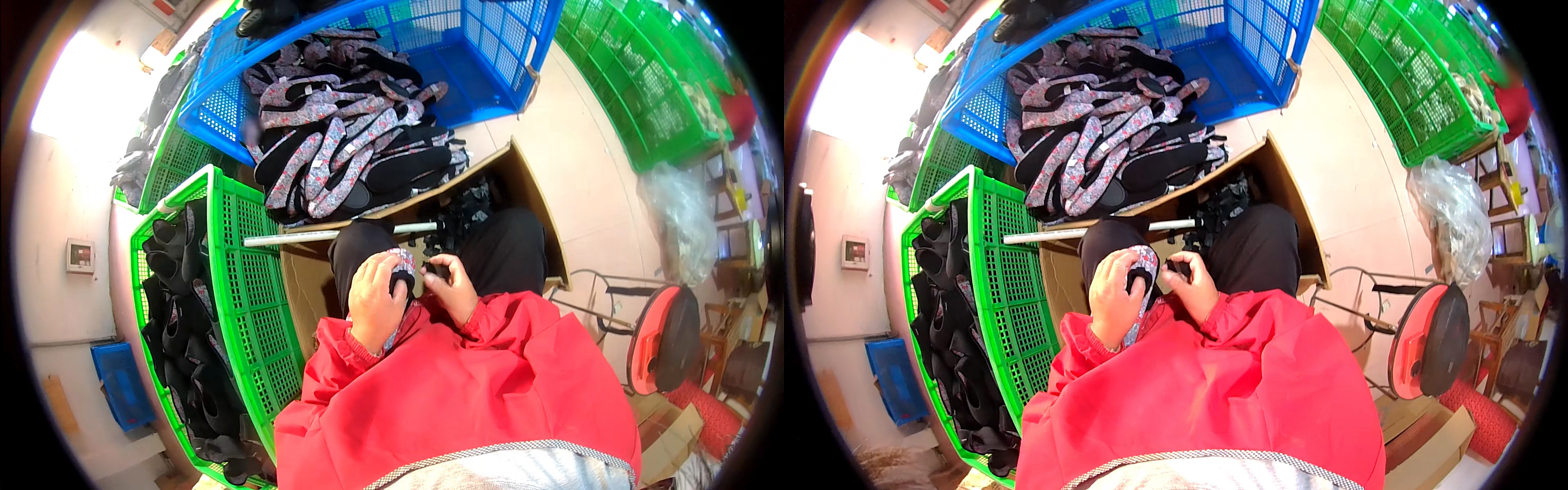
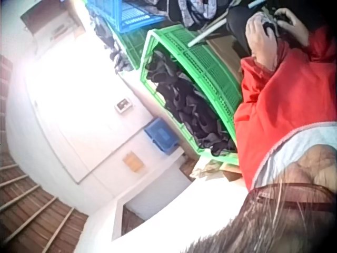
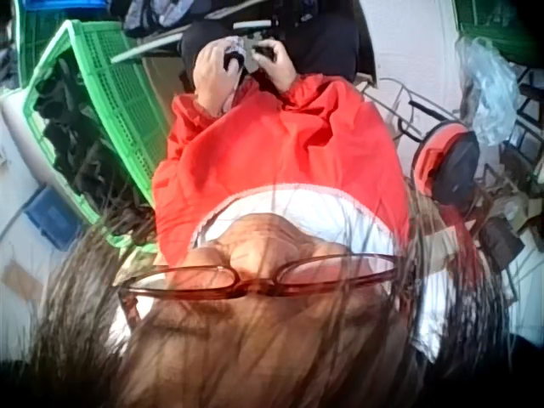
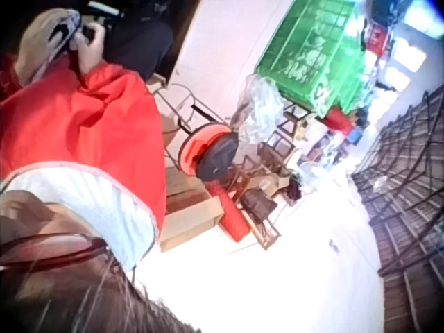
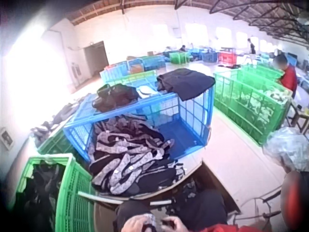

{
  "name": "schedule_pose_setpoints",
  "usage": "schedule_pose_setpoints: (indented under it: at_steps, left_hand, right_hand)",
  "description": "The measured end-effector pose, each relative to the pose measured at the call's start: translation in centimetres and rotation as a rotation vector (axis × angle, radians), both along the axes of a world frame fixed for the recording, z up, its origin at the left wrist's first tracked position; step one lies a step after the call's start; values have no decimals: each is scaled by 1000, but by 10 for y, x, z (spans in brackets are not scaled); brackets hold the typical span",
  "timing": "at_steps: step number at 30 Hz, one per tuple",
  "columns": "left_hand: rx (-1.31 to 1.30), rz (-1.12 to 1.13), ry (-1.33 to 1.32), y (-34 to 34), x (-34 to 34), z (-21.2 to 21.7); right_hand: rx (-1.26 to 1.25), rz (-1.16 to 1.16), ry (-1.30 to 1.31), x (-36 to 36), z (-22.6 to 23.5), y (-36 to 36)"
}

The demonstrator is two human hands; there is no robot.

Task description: The person sits on the floor in a workshop and uses a small blade to trim loose threads and fabric from the edges of black slip-on shoes. They pick up shoes from a blue crate, perform the trimming, and place the finished items into a green crate.

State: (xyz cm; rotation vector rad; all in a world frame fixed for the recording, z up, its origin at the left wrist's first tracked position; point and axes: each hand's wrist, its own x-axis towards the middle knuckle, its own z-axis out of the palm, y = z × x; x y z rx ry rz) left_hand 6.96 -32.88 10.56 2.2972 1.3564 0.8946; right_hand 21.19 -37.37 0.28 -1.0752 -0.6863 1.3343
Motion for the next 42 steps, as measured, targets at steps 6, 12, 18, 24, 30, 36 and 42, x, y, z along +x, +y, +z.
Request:
schedule_pose_setpoints:
  at_steps: [6, 12, 18, 24, 30, 36, 42]
  left_hand:
    - [-88, 71, 326, 2, -4, 13]
    - [-128, 116, 525, 15, -3, 13]
    - [162, 194, 303, 34, 24, 31]
    - [190, 208, 172, 40, 53, 40]
    - [153, 111, 343, 40, 51, 39]
    - [57, -41, 368, 43, 19, 35]
    - [162, -201, 502, 47, 5, 34]
  right_hand:
    - [-56, 166, -283, 1, 19, 5]
    - [-42, 166, -668, -5, 21, 26]
    - [159, -32, -866, 8, 50, 76]
    - [162, -94, -923, 33, 83, 104]
    - [278, -74, -882, 51, 76, 97]
    - [370, 138, -1023, 53, 92, 85]
    - [351, 216, -1047, 49, 89, 85]
